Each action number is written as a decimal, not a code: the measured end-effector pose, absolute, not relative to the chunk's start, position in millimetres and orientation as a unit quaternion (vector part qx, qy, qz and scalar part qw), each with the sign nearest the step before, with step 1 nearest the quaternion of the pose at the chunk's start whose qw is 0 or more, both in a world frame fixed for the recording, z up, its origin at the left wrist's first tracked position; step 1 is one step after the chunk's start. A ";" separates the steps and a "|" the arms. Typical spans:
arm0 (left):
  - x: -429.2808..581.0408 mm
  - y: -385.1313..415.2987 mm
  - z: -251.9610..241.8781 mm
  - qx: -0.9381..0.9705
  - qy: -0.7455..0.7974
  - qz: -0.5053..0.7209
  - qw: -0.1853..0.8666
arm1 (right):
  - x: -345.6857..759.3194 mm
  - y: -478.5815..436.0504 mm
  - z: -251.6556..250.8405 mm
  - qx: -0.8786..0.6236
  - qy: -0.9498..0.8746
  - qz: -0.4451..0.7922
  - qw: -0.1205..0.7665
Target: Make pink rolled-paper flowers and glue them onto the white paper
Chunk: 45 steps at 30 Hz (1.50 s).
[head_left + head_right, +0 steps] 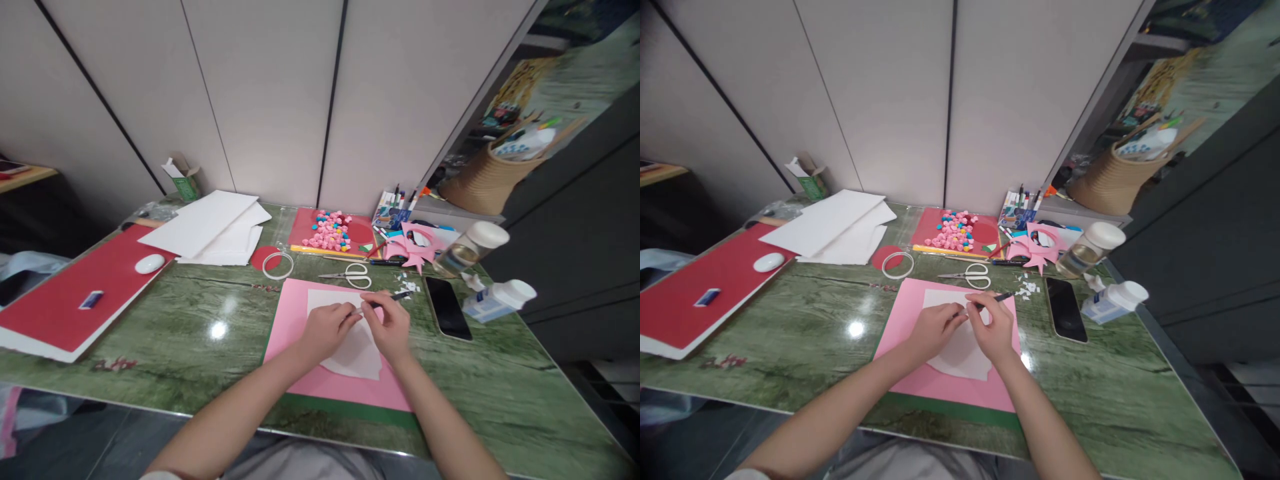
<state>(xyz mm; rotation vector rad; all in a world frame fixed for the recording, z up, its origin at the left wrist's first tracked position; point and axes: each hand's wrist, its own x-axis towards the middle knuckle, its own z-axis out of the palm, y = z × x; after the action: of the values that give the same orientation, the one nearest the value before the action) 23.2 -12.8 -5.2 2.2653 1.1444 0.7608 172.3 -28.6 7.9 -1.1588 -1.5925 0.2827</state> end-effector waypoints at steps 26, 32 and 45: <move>23.9 -17.3 -2.6 0.825 0.418 0.318 0.208 | 171.3 -31.2 10.5 -0.490 -0.681 0.110 0.532; 23.7 -15.1 1.1 0.827 0.416 0.298 0.233 | 172.4 -28.4 7.4 -0.512 -0.665 0.148 0.523; 17.3 -0.2 14.0 0.740 0.414 0.296 0.440 | 186.2 -12.9 7.2 -0.538 -0.541 0.267 0.589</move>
<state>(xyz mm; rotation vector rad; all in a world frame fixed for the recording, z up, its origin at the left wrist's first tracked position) 17.3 -0.2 14.0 1.8378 1.0271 0.7353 186.2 -12.9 7.2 -1.2524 -1.2603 0.6225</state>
